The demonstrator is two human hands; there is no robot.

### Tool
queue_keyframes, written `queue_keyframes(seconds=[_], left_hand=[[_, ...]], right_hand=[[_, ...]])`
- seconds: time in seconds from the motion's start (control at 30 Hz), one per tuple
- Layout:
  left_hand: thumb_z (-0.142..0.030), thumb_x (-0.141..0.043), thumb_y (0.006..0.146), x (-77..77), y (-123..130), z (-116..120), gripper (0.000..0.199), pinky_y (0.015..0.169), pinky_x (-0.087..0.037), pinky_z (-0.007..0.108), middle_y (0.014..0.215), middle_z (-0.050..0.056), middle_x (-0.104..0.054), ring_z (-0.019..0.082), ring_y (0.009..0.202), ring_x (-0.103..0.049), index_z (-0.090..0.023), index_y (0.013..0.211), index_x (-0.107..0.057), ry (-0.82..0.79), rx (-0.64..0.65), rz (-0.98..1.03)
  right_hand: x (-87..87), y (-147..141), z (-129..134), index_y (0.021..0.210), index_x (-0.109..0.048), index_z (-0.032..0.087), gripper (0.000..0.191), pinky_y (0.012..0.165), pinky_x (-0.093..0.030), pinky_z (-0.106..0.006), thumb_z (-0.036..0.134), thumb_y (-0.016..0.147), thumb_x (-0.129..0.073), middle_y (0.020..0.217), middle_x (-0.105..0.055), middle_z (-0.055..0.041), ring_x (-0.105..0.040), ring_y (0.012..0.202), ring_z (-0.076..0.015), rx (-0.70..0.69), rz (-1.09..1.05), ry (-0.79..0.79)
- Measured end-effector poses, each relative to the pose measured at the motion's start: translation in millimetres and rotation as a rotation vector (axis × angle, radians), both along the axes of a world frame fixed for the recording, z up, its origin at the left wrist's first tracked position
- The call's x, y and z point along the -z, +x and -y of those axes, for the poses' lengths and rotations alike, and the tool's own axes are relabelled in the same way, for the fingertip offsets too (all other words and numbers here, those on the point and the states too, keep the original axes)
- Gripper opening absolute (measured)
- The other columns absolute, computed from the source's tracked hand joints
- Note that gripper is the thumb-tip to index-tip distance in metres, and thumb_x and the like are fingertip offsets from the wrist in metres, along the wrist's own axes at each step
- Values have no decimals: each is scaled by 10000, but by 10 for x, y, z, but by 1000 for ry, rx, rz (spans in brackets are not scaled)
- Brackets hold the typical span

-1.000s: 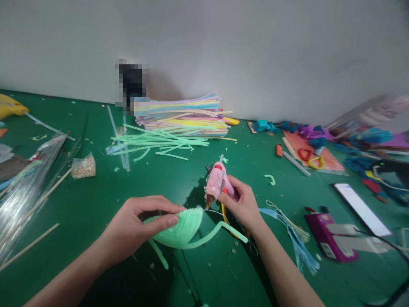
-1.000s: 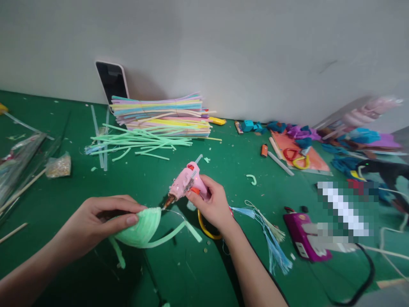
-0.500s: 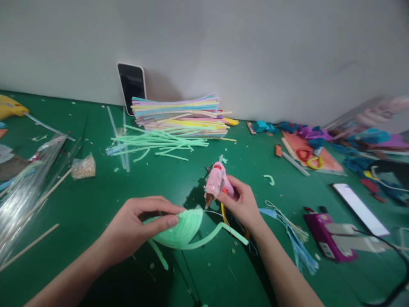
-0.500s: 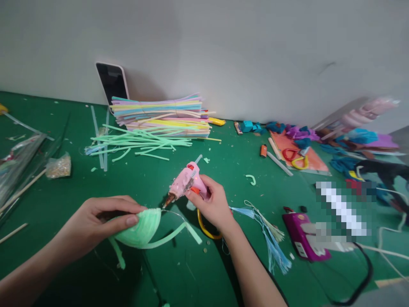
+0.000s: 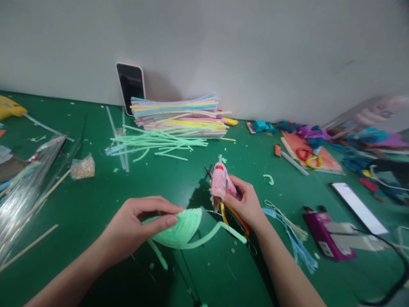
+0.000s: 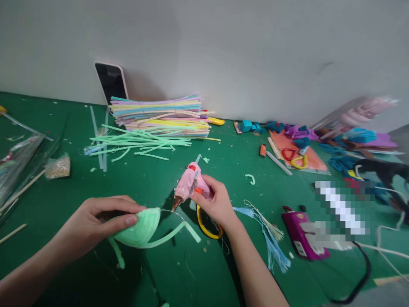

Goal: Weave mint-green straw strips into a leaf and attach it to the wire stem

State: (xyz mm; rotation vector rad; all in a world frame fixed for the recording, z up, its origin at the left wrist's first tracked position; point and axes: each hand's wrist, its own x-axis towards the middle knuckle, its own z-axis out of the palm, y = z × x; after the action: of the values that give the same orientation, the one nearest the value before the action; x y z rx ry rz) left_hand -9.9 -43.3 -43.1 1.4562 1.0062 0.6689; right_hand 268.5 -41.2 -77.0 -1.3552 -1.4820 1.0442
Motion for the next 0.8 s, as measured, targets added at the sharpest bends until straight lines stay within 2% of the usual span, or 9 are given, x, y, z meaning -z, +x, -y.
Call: queue_keyframes(seconds=[0.13, 0.3, 0.53, 0.67, 0.8], left_hand=[[-318, -740, 797, 3, 1, -3, 105, 712, -519, 149, 878, -22, -765, 119, 798, -678, -334, 880, -804, -1, 0, 5], [-321, -740, 796, 4, -8, -6, 105, 719, -524, 162, 884, -15, -766, 127, 803, -678, -325, 880, -804, 0, -4, -1], [-336, -731, 799, -23, -1, -4, 122, 739, -546, 211, 881, 12, -764, 154, 804, -684, -285, 881, -807, 3, -4, -20], [-340, -735, 793, -40, -1, 5, 128, 740, -557, 245, 869, 28, -766, 173, 792, -687, -267, 867, -810, 15, -4, -17], [-325, -735, 795, -44, 3, 9, 118, 735, -553, 230, 872, 22, -767, 166, 796, -688, -278, 873, -810, 11, 4, -2]], right_hand=[[-7, -21, -4, 838, -638, 179, 217, 558, -331, -239, 347, 738, -732, 714, -507, 21, -408, 630, -127, 18, -37, 14], [-20, -60, 4, 828, -634, 173, 206, 559, -328, -236, 341, 753, -727, 713, -500, 23, -401, 631, -121, 18, 21, 24], [-62, 30, 5, 828, -651, 176, 212, 550, -343, -239, 336, 721, -740, 710, -514, 17, -413, 631, -128, -15, 56, 20], [-93, 8, 2, 770, -626, 184, 207, 540, -349, -246, 346, 707, -738, 694, -515, 18, -415, 614, -130, 64, 52, 45], [-94, -40, 0, 769, -620, 186, 173, 533, -335, -246, 328, 730, -711, 692, -502, 20, -397, 605, -126, 116, 94, 92]])
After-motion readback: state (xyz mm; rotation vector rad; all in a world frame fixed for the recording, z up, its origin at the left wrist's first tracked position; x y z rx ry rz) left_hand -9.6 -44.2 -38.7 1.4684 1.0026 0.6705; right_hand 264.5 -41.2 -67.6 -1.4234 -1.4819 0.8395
